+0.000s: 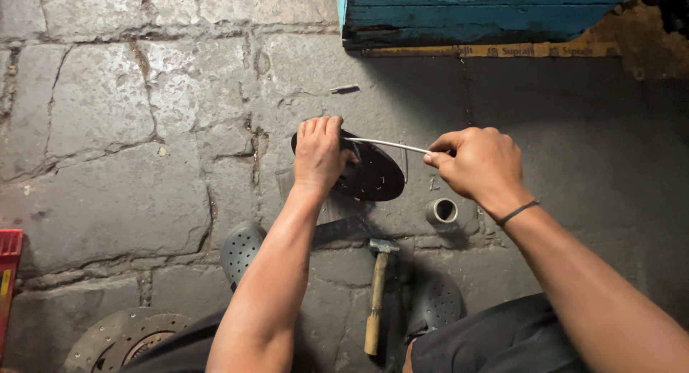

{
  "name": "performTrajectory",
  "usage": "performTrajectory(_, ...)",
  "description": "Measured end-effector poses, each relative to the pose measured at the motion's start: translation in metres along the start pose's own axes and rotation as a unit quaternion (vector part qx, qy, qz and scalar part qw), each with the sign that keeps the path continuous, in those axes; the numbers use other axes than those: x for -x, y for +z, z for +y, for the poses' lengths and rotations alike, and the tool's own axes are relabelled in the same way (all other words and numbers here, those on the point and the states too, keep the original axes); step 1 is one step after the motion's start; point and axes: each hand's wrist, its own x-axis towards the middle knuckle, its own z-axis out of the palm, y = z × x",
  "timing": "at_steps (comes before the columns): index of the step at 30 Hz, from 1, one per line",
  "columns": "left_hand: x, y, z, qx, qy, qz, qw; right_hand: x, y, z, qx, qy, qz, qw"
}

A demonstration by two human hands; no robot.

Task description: The person uses a hammer and a metal rod to strike and adjust a brake disc on the floor. They repeatedly hit the disc and use the rod to pry or align parts of the assembly.

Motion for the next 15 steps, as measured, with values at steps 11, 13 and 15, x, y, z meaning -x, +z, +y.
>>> performTrajectory(11,-0.005,0.005,0.0,0.011,0.011,0.009,1.0,0.014,0.01,0.003,0.001,-0.044,0.083,0.996)
performTrajectory(13,-0.007,0.006,0.0,0.013,0.013,0.011,1.0,0.016,0.011,0.003,-0.002,-0.033,0.083,0.996)
performTrajectory(15,-0.006,0.006,0.002,0.015,0.014,0.012,1.0,0.019,0.013,0.005,-0.006,-0.029,0.092,0.995)
